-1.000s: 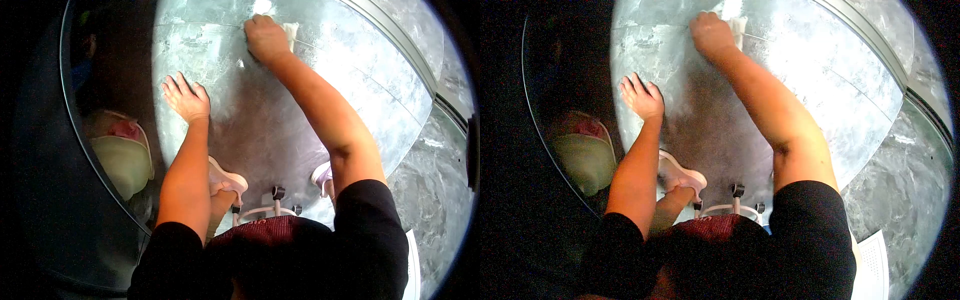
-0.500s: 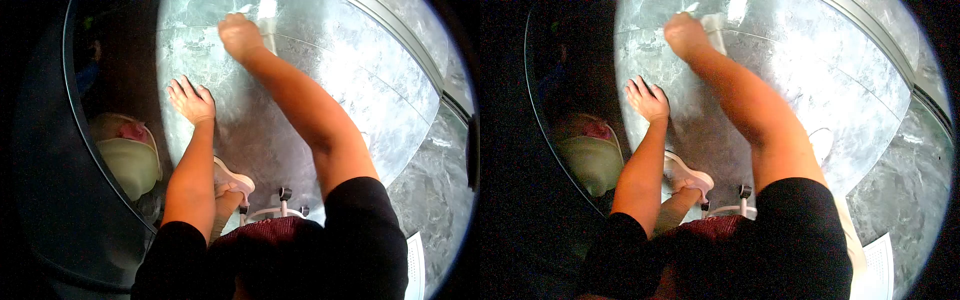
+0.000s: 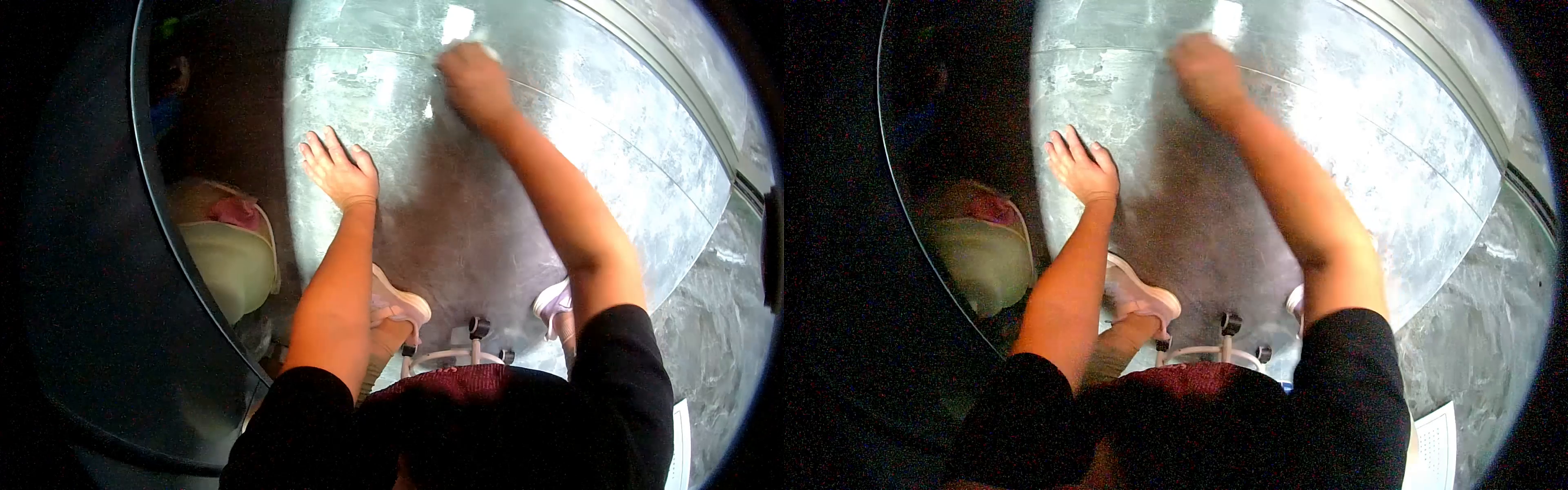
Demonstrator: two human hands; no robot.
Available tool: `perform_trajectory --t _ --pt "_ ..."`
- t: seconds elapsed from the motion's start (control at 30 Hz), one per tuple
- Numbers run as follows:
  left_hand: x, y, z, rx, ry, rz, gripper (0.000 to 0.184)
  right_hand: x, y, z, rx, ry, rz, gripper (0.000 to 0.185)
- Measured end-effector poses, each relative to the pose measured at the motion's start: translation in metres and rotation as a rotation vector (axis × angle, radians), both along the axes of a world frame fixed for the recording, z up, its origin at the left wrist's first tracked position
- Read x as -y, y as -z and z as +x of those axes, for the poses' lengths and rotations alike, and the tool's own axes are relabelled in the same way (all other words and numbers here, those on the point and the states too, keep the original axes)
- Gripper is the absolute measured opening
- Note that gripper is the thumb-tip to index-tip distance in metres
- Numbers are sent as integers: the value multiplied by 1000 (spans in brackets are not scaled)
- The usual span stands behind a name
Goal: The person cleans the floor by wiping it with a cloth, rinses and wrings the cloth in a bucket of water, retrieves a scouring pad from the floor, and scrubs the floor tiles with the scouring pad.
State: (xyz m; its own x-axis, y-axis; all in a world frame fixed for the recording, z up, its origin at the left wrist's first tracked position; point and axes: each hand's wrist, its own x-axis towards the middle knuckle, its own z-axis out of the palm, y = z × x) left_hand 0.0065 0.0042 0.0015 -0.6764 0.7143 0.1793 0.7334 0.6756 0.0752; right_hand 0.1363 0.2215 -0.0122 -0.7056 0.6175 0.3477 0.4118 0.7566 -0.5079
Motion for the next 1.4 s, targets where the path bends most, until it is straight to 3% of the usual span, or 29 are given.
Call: perform_trajectory --t 0.03,0.13,0.2,0.23,0.27,0.33,0.4,0.47,0.5,0.57,0.67,0.77,0.87,0.93,1.0,1.07,1.1,1.17,1.2,1.3,1.37,1.4 --pt "0 -2 0 11 2 -7 54 8 18 -68 -50 -63 57 11" --pt "1 0 -2 3 24 18 54 16 -6 -124 -86 -55 23 10" --pt "2 0 0 21 13 6 55 10 -17 -147 99 -49 -141 12" --pt "5 -3 -1 18 4 -10 54 -4 -40 -142 119 -53 -525 17" --pt "1 -2 -2 24 -3 -12 54 -11 -42 -137 120 -61 -507 17" --pt "1 -3 -1 17 -18 8 54 -17 -46 -121 -473 -203 -1148 21" --pt "1 -3 -2 33 -2 16 54 -33 -49 -93 -511 -136 -1244 25" --pt "4 -3 -3 26 -3 15 54 -57 -45 -65 -245 219 -1050 30" --pt "1 0 -2 26 -7 12 54 -59 -52 -59 -291 283 -745 21" --pt "-1 -2 -3 20 -2 15 55 -60 -54 -32 -108 562 -97 21" --pt "1 -2 -2 11 -6 3 55 -64 -58 -24 -62 449 -162 36" --pt "0 -2 -2 20 -6 -7 55 -49 -53 -50 -12 434 -316 26" --pt "1 -2 -1 22 9 -5 55 7 1 -109 211 340 14 54" --pt "0 -2 -2 25 4 -4 55 37 -4 -97 323 114 188 55" --pt "0 -4 -2 24 2 -18 55 68 -20 -26 295 -251 18 56" --pt "-2 -7 -1 21 6 -17 54 75 -19 7 242 -248 -35 59" --pt "-1 -7 1 32 -9 -18 54 54 -26 26 320 -214 -296 58" --pt "-3 -9 -1 31 15 -5 55 -3 -40 57 451 72 -157 49" --pt "0 -8 3 44 0 -12 55 -21 -37 67 505 293 248 42" --pt "-2 -7 -1 16 14 -12 56 -35 -14 22 403 457 182 37" --pt "-2 -7 -1 19 7 -14 56 -20 -19 5 420 323 -21 43" --pt "-2 -7 -1 23 4 -15 56 11 -12 -7 504 171 127 44"
